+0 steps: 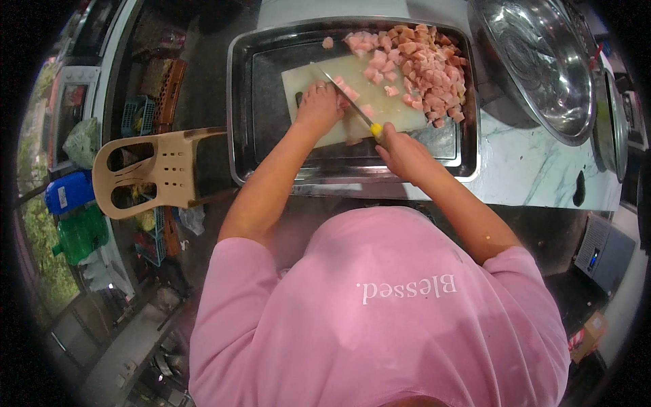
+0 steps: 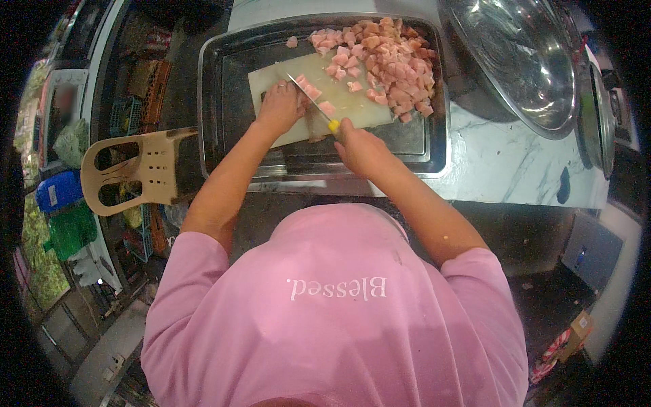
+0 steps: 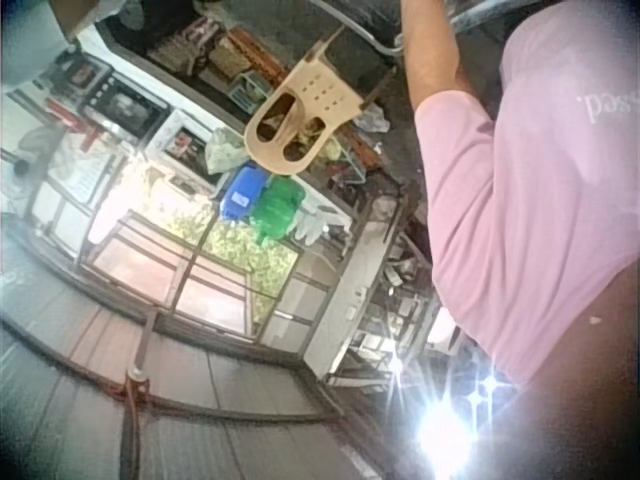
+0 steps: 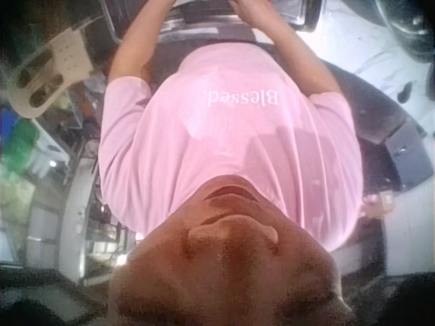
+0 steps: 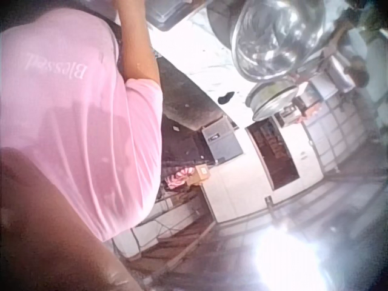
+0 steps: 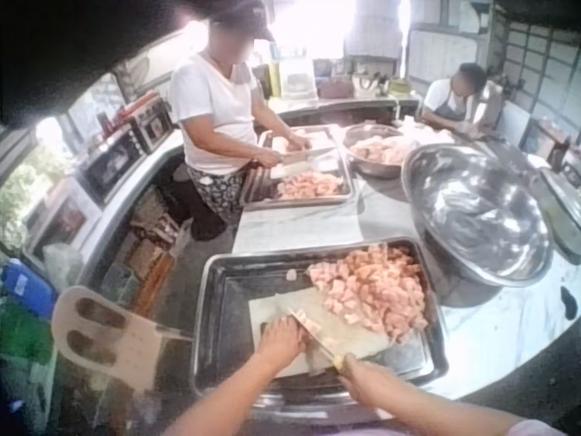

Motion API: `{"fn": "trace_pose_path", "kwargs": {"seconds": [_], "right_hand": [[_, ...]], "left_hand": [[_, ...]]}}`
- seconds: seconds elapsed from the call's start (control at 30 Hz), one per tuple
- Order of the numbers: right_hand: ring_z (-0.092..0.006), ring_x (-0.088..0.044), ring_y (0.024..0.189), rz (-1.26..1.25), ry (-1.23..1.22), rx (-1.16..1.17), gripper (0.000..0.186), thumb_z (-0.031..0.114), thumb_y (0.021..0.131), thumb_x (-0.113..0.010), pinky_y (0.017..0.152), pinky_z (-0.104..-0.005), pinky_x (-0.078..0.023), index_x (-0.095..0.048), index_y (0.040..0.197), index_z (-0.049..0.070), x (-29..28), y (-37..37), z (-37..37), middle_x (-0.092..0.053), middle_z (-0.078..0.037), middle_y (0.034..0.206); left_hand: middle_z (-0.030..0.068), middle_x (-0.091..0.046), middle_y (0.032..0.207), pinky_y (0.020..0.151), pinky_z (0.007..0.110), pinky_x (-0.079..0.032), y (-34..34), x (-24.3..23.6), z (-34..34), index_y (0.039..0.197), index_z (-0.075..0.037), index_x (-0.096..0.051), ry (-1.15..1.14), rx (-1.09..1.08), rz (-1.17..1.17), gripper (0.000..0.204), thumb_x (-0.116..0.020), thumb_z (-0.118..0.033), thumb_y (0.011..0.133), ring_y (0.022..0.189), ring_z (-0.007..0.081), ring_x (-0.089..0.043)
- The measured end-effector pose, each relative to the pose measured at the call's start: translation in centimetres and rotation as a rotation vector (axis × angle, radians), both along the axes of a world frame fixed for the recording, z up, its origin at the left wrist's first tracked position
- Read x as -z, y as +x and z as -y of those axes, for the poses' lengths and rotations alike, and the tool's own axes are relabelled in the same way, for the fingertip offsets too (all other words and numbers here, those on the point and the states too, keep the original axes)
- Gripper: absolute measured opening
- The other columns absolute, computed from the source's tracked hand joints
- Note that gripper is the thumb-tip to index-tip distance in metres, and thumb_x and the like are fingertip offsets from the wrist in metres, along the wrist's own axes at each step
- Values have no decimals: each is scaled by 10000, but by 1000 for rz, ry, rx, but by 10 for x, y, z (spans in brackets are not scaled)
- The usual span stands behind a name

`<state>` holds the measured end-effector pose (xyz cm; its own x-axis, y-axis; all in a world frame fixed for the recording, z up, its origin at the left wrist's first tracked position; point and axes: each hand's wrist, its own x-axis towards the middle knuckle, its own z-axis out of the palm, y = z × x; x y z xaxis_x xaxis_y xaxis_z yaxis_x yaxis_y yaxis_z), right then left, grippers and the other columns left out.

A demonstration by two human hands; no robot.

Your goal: The person cuts raw chicken pieces into smaller chunks using a knife on a white cutting board. They repeatedly slice the meat and transfer the cut pieces into a large metal bowl.

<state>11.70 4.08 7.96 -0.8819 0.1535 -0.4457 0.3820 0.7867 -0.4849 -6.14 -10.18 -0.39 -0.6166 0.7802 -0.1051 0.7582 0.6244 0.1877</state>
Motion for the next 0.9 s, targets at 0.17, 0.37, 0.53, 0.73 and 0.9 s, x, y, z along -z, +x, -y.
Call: {"fn": "trace_pose_path", "kwargs": {"seconds": [0.17, 0.37, 0.53, 0.73, 0.9], "right_hand": [[-455, -614, 873, -135, -30, 7, 327, 214, 894, -576, 746, -530, -481, -406, 1089, 14, 45, -55, 1, -633, -279, 907], [-448, -621, 850, -64, -8, 37, 346, 233, 886, -595, 725, -539, -480, -405, 1103, 42, 45, -20, -2, -640, -264, 870], [-432, -636, 866, -66, 139, 40, 369, 250, 883, -606, 738, -531, -487, -441, 1136, 40, 31, -2, -40, -652, -248, 872], [-443, -615, 926, -265, 131, 196, 400, 267, 886, -611, 803, -514, -472, -480, 1189, 42, 8, -24, -82, -637, -273, 923], [-451, -616, 889, -241, 79, 124, 398, 269, 889, -610, 770, -525, -470, -451, 1191, 63, -19, 6, -43, -636, -279, 893]], "left_hand": [[177, -540, 1104, 905, 431, -442, -1, 2, -3, 1100, 19, -506, 10, 11, 12, 494, -693, -297, 770, 1103, 333, -510], [185, -544, 1116, 906, 444, -446, 6, 5, -2, 1100, 19, -497, 54, -122, -46, 492, -697, -304, 789, 1096, 346, -519], [175, -553, 1099, 888, 448, -451, 10, 3, -1, 1075, 2, -509, 82, -110, -60, 438, -682, -297, 806, 1056, 335, -540], [198, -544, 1106, 892, 464, -445, 3, 1, -14, 1134, 20, -496, 82, -129, 28, 506, -703, -307, 808, 1078, 371, -516], [179, -546, 1141, 910, 451, -438, 9, -22, -16, 1111, -4, -519, 47, -147, 23, 533, -706, -390, 796, 1103, 344, -515]]}}
